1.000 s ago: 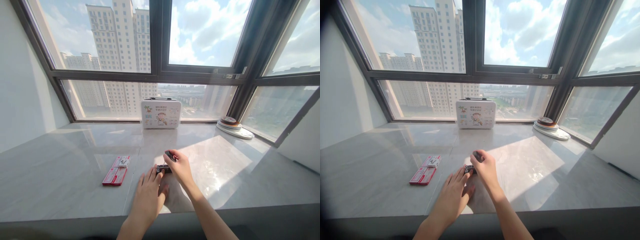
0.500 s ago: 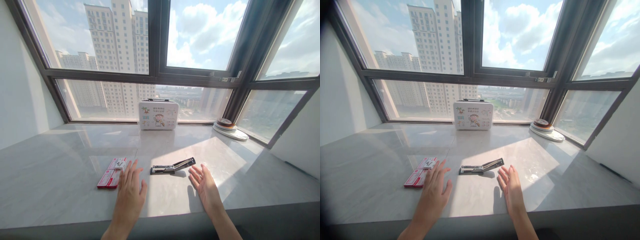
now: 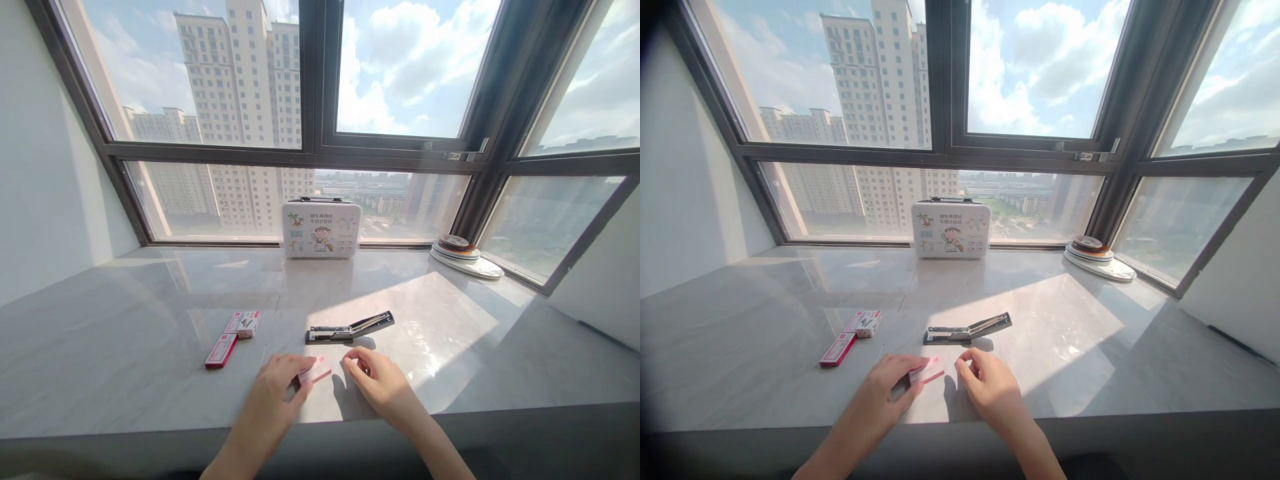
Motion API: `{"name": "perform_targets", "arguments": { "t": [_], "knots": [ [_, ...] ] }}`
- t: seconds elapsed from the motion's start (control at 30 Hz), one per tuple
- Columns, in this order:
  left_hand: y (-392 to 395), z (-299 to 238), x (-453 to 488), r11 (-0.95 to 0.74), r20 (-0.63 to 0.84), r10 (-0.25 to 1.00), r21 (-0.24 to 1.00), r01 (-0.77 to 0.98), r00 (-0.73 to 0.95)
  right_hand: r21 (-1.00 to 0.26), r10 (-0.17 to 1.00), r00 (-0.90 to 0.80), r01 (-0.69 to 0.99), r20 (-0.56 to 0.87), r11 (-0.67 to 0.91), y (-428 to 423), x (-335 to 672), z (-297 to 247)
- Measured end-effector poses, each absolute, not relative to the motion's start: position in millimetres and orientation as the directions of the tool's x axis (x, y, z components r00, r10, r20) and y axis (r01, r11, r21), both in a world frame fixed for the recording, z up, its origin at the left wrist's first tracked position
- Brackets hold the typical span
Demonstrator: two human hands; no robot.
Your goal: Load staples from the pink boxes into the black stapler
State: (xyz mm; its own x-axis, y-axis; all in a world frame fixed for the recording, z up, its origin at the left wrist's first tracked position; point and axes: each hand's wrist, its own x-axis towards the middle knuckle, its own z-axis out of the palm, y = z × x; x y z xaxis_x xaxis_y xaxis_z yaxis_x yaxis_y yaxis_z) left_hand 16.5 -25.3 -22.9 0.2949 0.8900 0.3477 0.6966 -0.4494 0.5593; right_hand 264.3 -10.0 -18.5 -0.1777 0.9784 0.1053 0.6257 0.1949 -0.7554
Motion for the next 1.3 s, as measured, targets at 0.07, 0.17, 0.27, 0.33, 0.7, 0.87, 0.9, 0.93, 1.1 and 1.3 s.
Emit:
{"name": "perform_targets", "arguments": {
  "t": [0.07,0.17,0.27,0.33,0.7,0.87,0.9,0.93,1.1,1.3],
  "knots": [
    [-19.2,-15.8,35.4,-0.475,0.334,0.88,0.639,0.604,0.339,-0.786,0.978,-0.193,0.591,0.077,0.179,0.8,258.9,-18.9],
    [-10.6,-13.6,48.0,-0.46,0.32,0.886,0.702,0.543,0.336,-0.806,0.984,-0.173,0.575,0.05,0.142,15.6,267.6,-25.4],
    [-4.4,-19.0,44.1,-0.409,0.292,0.91,0.749,0.521,0.294,-0.793,0.989,-0.146,0.599,0.026,0.109,21.6,292.9,-31.4],
    [-2.7,-22.7,39.8,-0.397,0.288,0.916,0.758,0.518,0.281,-0.771,0.993,-0.12,0.631,0.016,0.089,19.1,310.3,-30.5],
    [-5.9,-20.4,42.2,-0.413,0.309,0.909,0.756,0.509,0.28,-0.41,0.899,-0.412,0.801,0.147,0.435,20.7,260.8,30.0],
    [-6.7,-19.7,39.9,-0.394,0.286,0.916,0.779,0.487,0.283,-0.369,0.823,-0.548,0.741,0.152,0.561,31.7,255.5,39.5],
    [-6.6,-20.1,39.8,-0.395,0.289,0.916,0.78,0.486,0.279,-0.411,0.819,-0.55,0.717,0.161,0.563,30.5,260.5,39.5],
    [-6.6,-20.7,39.9,-0.396,0.294,0.915,0.779,0.485,0.275,-0.465,0.821,-0.546,0.691,0.165,0.553,28.3,266.9,38.3],
    [-6.7,-23.0,40.0,-0.4,0.297,0.914,0.775,0.489,0.278,-0.668,0.872,-0.45,0.59,0.194,0.453,8.3,304.1,17.0],
    [-1.2,-22.9,39.2,-0.314,0.256,0.949,0.791,0.525,0.183,-0.729,0.926,-0.322,0.584,0.196,0.357,-6.4,321.5,-3.8]
  ]
}}
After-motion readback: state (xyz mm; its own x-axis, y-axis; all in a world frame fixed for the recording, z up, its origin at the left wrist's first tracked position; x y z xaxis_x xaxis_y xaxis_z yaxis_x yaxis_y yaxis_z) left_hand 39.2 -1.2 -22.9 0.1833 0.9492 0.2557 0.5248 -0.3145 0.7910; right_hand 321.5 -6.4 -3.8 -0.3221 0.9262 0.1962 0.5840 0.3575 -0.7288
